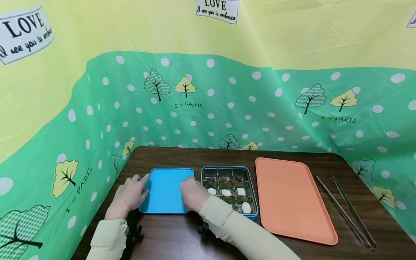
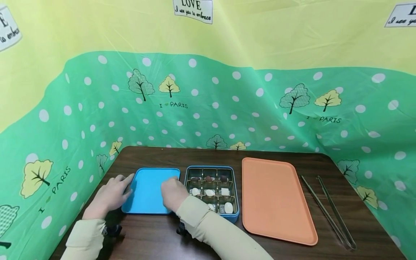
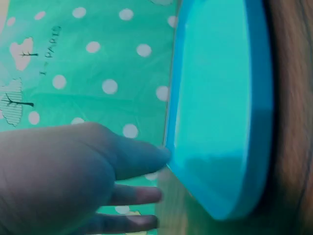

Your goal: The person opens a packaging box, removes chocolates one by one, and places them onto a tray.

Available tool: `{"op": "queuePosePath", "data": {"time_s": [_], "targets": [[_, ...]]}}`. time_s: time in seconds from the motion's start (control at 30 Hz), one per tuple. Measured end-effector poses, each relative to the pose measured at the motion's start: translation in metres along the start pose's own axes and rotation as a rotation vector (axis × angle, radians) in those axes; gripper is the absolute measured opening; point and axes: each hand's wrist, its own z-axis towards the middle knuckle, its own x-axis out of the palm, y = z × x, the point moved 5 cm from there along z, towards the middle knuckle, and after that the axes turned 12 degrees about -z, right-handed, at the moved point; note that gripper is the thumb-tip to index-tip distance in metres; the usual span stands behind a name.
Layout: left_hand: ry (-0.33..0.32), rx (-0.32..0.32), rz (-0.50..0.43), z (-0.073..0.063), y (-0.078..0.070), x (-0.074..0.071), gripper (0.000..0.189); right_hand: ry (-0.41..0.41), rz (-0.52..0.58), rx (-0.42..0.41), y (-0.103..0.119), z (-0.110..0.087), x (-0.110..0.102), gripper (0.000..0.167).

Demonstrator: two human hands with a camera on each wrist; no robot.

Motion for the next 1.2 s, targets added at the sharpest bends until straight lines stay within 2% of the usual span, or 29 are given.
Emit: {"op": "queuePosePath", "data": {"time_s": [0.03,0.1,0.2,0.33,0.4,0.57,0.67,0.8,1.0,1.13,1.2], "targets": [[-0.031,0.023,-0.018,0.001,-0.003,-0.002,0.058,-0.007,0.068,0.004,-0.004,-0.003,-0.004,0.012],[-0.079,0.072,-0.084,0.003,-0.012,-0.004,0.059,-0.005,0.207,0.014,-0.014,-0.011,-0.009,0.027],[-0.091,0.158,-0.242,0.009,-0.029,-0.003,0.057,-0.028,0.286,0.002,-0.032,-0.022,-0.017,0.036],[0.001,0.266,-0.431,0.018,-0.061,0.006,0.055,-0.098,0.343,0.012,-0.062,-0.042,-0.027,0.038],[0.068,0.275,-0.474,0.022,-0.077,0.012,0.056,-0.129,0.353,0.025,-0.079,-0.052,-0.031,0.036],[0.209,0.218,-0.455,0.029,-0.104,0.029,0.066,-0.199,0.341,0.078,-0.132,-0.085,-0.031,0.036],[0.269,0.207,-0.446,0.032,-0.115,0.037,0.071,-0.197,0.339,0.145,-0.169,-0.11,-0.027,0.037],[0.303,0.226,-0.421,0.035,-0.122,0.043,0.074,-0.159,0.349,0.255,-0.218,-0.151,-0.016,0.038],[0.33,0.244,-0.391,0.037,-0.124,0.048,0.074,-0.135,0.222,0.394,-0.286,-0.22,0.003,0.038],[0.342,0.228,-0.395,0.036,-0.123,0.049,0.075,-0.004,0.179,0.507,-0.335,-0.267,0.023,0.046],[0.347,0.218,-0.401,0.035,-0.122,0.049,0.075,0.11,0.177,0.562,-0.355,-0.289,0.036,0.054]]}}
